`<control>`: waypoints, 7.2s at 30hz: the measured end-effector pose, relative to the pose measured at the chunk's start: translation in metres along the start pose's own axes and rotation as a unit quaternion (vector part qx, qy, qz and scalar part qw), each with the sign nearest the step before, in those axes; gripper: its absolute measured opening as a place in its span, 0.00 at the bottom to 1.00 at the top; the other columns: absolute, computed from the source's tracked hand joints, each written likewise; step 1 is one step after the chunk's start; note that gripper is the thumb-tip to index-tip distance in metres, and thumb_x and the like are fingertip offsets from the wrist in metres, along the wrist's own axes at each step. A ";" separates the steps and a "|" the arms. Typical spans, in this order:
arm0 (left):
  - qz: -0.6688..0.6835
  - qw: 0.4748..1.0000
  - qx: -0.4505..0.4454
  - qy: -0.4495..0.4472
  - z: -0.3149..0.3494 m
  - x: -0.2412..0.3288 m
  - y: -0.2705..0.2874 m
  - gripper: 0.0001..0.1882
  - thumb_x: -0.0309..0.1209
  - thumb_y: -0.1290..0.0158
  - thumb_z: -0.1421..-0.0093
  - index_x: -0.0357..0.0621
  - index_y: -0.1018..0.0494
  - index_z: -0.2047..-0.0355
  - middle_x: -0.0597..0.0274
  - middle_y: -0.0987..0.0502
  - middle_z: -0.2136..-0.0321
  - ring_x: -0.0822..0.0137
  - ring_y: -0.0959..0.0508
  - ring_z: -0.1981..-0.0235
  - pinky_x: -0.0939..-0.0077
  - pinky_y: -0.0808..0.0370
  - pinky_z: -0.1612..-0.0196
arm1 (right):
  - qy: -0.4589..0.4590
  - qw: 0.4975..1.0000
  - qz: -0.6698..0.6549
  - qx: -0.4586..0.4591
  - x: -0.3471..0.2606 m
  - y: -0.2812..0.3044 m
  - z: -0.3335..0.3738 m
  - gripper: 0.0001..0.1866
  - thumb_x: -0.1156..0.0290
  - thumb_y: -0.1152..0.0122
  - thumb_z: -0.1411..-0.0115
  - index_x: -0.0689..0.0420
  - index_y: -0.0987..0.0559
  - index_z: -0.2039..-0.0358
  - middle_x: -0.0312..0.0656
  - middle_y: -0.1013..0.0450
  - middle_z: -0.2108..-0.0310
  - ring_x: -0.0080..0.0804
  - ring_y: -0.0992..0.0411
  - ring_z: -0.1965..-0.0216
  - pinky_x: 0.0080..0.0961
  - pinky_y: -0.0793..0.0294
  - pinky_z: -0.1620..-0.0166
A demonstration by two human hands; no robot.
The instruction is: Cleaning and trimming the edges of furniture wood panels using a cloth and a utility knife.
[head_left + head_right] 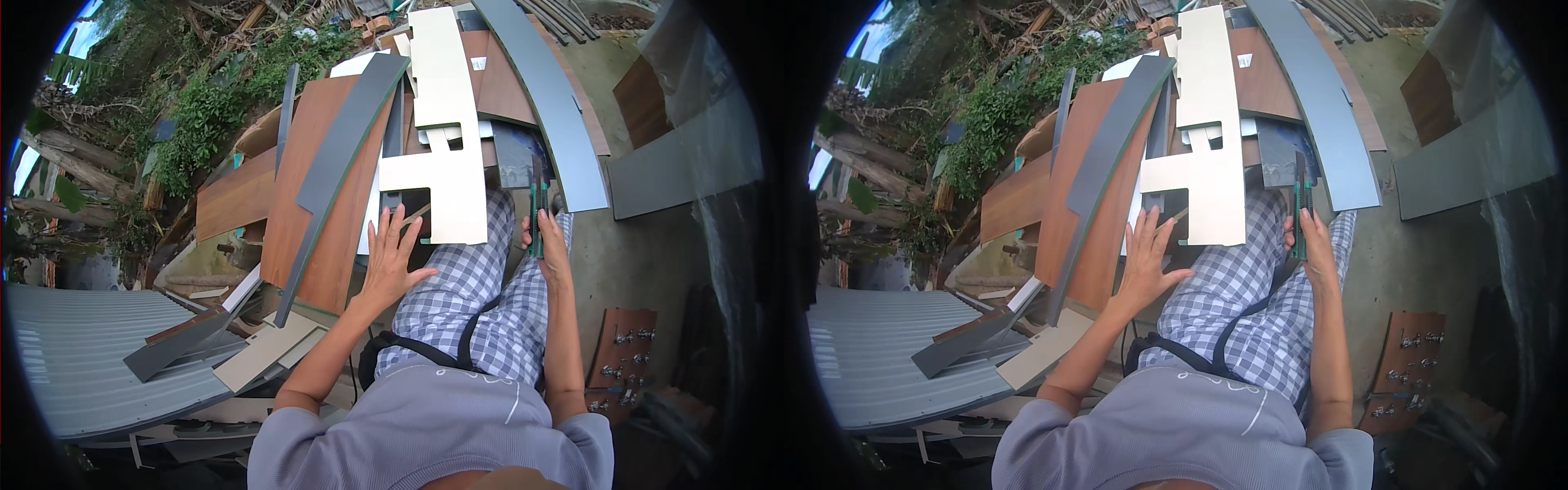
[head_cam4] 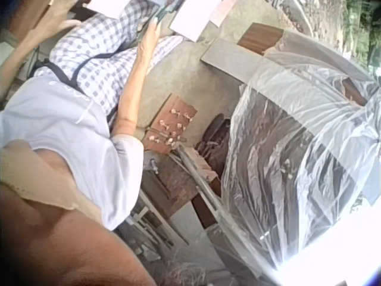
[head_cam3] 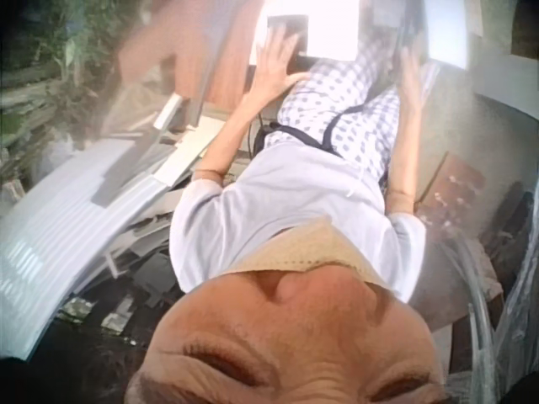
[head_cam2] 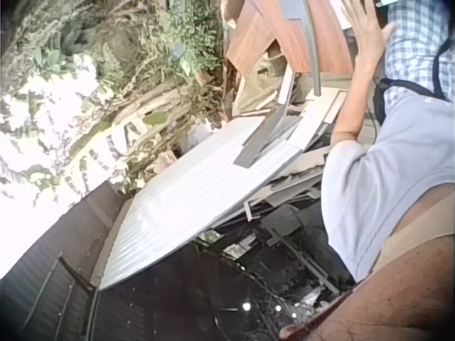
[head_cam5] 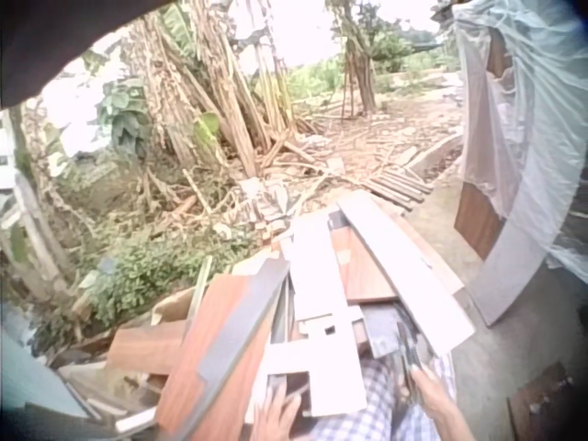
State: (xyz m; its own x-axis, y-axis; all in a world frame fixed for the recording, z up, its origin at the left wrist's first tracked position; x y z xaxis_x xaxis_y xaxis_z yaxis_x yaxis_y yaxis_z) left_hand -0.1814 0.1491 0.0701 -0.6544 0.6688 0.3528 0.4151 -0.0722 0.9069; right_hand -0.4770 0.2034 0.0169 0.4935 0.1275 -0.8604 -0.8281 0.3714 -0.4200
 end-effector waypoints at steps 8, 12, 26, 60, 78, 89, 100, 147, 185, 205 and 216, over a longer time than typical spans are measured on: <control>0.006 1.000 -0.007 -0.021 -0.034 0.015 -0.057 0.43 0.28 0.36 0.56 0.58 0.40 0.39 0.48 0.54 0.34 0.43 0.45 0.38 0.35 0.50 0.40 | -0.027 0.999 -0.013 0.033 0.031 0.030 0.057 0.13 0.57 0.53 0.34 0.55 0.32 0.60 0.35 0.32 0.73 0.19 0.35 0.78 0.18 0.32 0.74; 0.017 0.998 0.033 -0.043 -0.040 0.019 -0.059 0.38 0.24 0.38 0.57 0.55 0.35 0.42 0.48 0.49 0.36 0.45 0.34 0.46 0.43 0.40 0.42 | -0.049 0.996 -0.034 0.063 0.045 0.036 0.072 0.14 0.57 0.53 0.34 0.55 0.32 0.59 0.35 0.32 0.73 0.19 0.34 0.78 0.17 0.32 0.75; 0.046 0.973 0.157 -0.160 -0.088 0.050 0.045 0.34 0.17 0.38 0.62 0.44 0.28 0.50 0.53 0.28 0.48 0.56 0.21 0.61 0.70 0.23 0.59 | -0.046 0.999 0.002 0.026 0.050 0.027 0.073 0.11 0.59 0.53 0.34 0.54 0.31 0.61 0.34 0.31 0.73 0.18 0.34 0.77 0.16 0.32 0.75; 0.266 0.892 0.360 -0.059 -0.053 0.085 0.241 0.16 0.29 0.44 0.41 0.29 0.30 0.57 0.55 0.23 0.71 0.65 0.20 0.74 0.72 0.20 0.72 | 0.546 0.749 0.303 -0.222 -0.204 -0.203 0.096 0.29 0.70 0.44 0.43 0.57 0.36 0.40 0.46 0.28 0.68 0.36 0.30 0.72 0.27 0.29 0.65; 0.218 0.863 0.456 -0.010 -0.021 0.011 0.251 0.27 0.47 0.50 0.39 0.31 0.38 0.56 0.48 0.23 0.81 0.62 0.22 0.84 0.71 0.25 0.72 | 0.387 0.756 0.520 -0.087 -0.149 -0.176 -0.116 0.22 0.60 0.54 0.35 0.44 0.34 0.40 0.49 0.27 0.54 0.46 0.27 0.57 0.37 0.28 0.55; 0.178 0.854 0.488 0.030 0.001 -0.035 0.260 0.29 0.54 0.56 0.38 0.35 0.29 0.67 0.53 0.28 0.90 0.64 0.27 0.85 0.70 0.27 0.75 | 0.329 0.731 0.596 -0.046 -0.147 -0.157 -0.238 0.23 0.56 0.56 0.36 0.39 0.36 0.40 0.53 0.25 0.62 0.52 0.26 0.63 0.43 0.29 0.59; 0.202 0.826 0.521 0.071 -0.006 -0.053 0.253 0.24 0.51 0.56 0.36 0.40 0.28 0.64 0.59 0.28 0.90 0.70 0.28 0.84 0.77 0.31 0.73 | 0.272 0.728 0.626 0.056 -0.151 -0.161 -0.340 0.24 0.54 0.57 0.37 0.43 0.34 0.41 0.55 0.25 0.64 0.54 0.26 0.60 0.44 0.30 0.55; 0.616 0.562 0.423 0.355 0.061 0.024 0.165 0.24 0.28 0.48 0.41 0.32 0.38 0.47 0.51 0.29 0.52 0.61 0.27 0.52 0.61 0.27 0.51 | 0.452 0.775 0.392 -0.203 -0.066 -0.213 -0.041 0.24 0.71 0.42 0.43 0.55 0.31 0.44 0.48 0.28 0.52 0.44 0.28 0.53 0.36 0.31 0.46; 0.309 0.876 0.327 0.172 0.021 0.090 0.225 0.21 0.28 0.42 0.44 0.30 0.31 0.52 0.56 0.23 0.62 0.71 0.26 0.60 0.78 0.31 0.54 | 0.552 0.423 0.714 -0.076 -0.230 -0.233 0.122 0.34 0.71 0.37 0.54 0.34 0.29 0.44 0.37 0.38 0.75 0.31 0.34 0.75 0.30 0.33 0.73; 0.330 0.856 0.352 0.185 0.014 0.090 0.225 0.20 0.28 0.43 0.44 0.31 0.30 0.54 0.57 0.23 0.63 0.71 0.26 0.61 0.77 0.32 0.53 | 0.639 0.516 0.536 -0.198 -0.311 -0.230 0.046 0.21 0.57 0.51 0.35 0.58 0.25 0.49 0.43 0.24 0.69 0.23 0.30 0.73 0.22 0.29 0.70; 0.317 0.854 0.363 0.195 0.014 0.088 0.224 0.19 0.27 0.43 0.46 0.31 0.30 0.55 0.57 0.23 0.63 0.71 0.26 0.61 0.76 0.33 0.52 | 0.231 0.791 0.516 -0.234 -0.310 -0.222 0.044 0.20 0.55 0.61 0.32 0.59 0.28 0.60 0.37 0.30 0.86 0.18 0.33 0.91 0.12 0.34 0.88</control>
State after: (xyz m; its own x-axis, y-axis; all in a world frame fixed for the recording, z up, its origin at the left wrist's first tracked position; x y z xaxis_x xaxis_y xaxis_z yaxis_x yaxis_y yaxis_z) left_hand -0.1369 0.2024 0.3005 -0.2554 0.3584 0.8979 0.9539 0.2446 0.1737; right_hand -0.4345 0.1218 0.3900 -0.5694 -0.2501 -0.7831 -0.7878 -0.1062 0.6067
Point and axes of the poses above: each hand's wrist, its own z-axis away from the middle knuckle, its own y-axis out of the back of the hand, x = y × z, the point moved 1 cm from there along -z, towards the middle knuckle
